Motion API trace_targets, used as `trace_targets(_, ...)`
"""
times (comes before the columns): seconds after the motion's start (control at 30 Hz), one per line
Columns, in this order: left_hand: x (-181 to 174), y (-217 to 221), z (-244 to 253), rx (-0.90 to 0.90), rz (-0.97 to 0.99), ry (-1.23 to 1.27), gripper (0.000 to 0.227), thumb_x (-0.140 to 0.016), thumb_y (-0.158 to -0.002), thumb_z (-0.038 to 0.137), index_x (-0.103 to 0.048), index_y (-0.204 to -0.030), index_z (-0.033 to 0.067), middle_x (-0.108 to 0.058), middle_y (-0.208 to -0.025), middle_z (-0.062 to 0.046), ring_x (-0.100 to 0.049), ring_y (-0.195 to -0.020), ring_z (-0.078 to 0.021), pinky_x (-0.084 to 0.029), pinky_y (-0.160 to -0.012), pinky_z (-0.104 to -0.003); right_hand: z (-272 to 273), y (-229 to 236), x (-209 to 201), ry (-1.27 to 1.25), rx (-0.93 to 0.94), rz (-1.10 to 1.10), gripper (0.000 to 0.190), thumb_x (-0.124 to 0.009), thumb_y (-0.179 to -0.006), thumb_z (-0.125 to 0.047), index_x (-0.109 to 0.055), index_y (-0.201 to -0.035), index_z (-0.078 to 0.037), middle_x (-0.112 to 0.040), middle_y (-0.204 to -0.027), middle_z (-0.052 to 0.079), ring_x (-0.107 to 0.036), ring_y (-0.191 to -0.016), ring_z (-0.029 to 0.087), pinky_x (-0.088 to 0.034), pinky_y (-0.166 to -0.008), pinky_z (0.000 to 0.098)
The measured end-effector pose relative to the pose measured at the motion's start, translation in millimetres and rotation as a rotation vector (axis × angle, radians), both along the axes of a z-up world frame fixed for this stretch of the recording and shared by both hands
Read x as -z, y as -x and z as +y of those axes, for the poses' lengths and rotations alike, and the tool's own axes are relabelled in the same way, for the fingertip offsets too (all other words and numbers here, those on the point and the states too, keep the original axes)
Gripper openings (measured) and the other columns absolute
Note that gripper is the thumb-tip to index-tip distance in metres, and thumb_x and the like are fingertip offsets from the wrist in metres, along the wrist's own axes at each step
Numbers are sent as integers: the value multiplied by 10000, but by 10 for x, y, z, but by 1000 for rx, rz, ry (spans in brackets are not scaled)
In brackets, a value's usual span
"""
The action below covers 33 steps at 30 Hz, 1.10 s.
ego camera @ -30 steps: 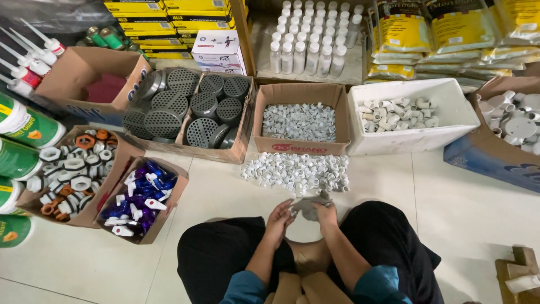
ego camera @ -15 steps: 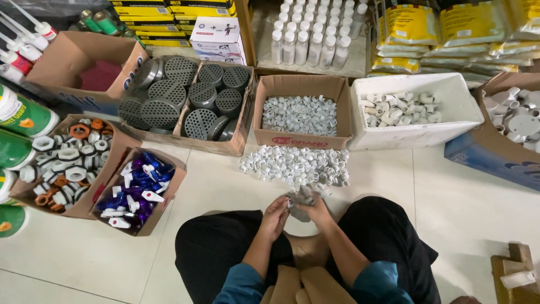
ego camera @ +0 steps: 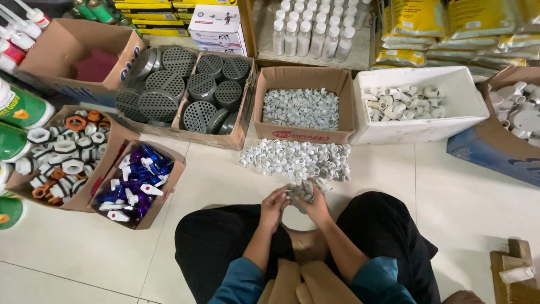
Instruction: The person sits on the floor and repeatedly picks up small white plastic parts, wraps each one individually in a small piece of grey paper, and places the wrapped unit into a cardboard box. The person handles the parts one at a time and continues the repetitive wrapping process.
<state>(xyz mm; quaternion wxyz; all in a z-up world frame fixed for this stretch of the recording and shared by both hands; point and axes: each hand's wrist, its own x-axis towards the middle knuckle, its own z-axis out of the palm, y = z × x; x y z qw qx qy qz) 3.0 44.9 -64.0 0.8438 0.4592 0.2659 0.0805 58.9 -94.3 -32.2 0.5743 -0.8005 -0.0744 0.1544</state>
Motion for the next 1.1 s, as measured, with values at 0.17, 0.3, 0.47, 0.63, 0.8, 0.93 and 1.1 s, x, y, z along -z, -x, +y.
trace_targets(0.17, -63, 5, -42, 4, -34, -7, 239, -695, -962, 54, -745, -1196, 41, -727, -1140, -109, -696, -893, -163, -646, -836, -341, -17, -10, 59, 80, 53, -42, 673, -876, -768, -273, -595, -1302, 25, -657, -1232, 270, -576, -1256, 436, -451, -1070, 538)
trace_targets(0.3, -116, 14, -11, 5, -13, -81, 234, -719, -939, 13, -765, -1167, 41, -734, -1027, -148, -698, -819, -183, -666, -776, -388, -35, 28, -101, 149, 62, -60, 668, -908, -718, -335, -639, -1235, -8, -705, -1145, 224, -649, -1165, 398, -520, -997, 494)
trace_targets(0.47, 107, 43, 39, 28, 72, -69, 236, -743, -936, 63, -760, -1171, 41, -707, -885, -150, -721, -714, -205, -691, -694, -359, -46, -15, 41, 185, 25, -124, 562, -910, -703, -267, -685, -1159, -27, -735, -1063, 184, -690, -1094, 368, -556, -936, 459)
trace_targets(0.63, 352, 4, 75, 13, 103, -85, 217, -720, -947, 76, -741, -1148, -3, -677, -789, -146, -692, -647, -168, -675, -630, -287, -32, -113, -66, 143, -123, -269, 387, -777, -672, -19, -768, -1056, -64, -763, -1080, 87, -713, -1086, 300, -554, -959, 381)
trace_targets(0.8, 235, 10, 98, 103, 68, -320, 175, -812, -885, 85, -784, -1031, -9, -698, -683, -198, -706, -552, -202, -659, -530, -323, -149, -178, 282, 303, -107, -357, 482, -831, -655, -28, -756, -1126, -94, -757, -1069, 88, -719, -1064, 293, -583, -933, 379)
trace_targets(0.93, 107, 25, 90, 106, 44, -368, 152, -813, -876, 68, -795, -1008, -6, -713, -701, -218, -716, -560, -205, -653, -525, -327, -87, -109, 186, 355, -108, -383, 502, -844, -637, -68, -735, -1124, -125, -759, -1054, 96, -720, -1049, 309, -598, -910, 412)
trace_targets(1.1, -137, 44, 111, 188, -78, -553, 180, -747, -926, 55, -785, -1097, 16, -678, -911, -186, -710, -695, -193, -629, -649, -351, -107, -123, 206, 257, -118, -341, 474, -831, -598, -15, -745, -1064, -47, -763, -977, 167, -728, -995, 367, -598, -884, 425)
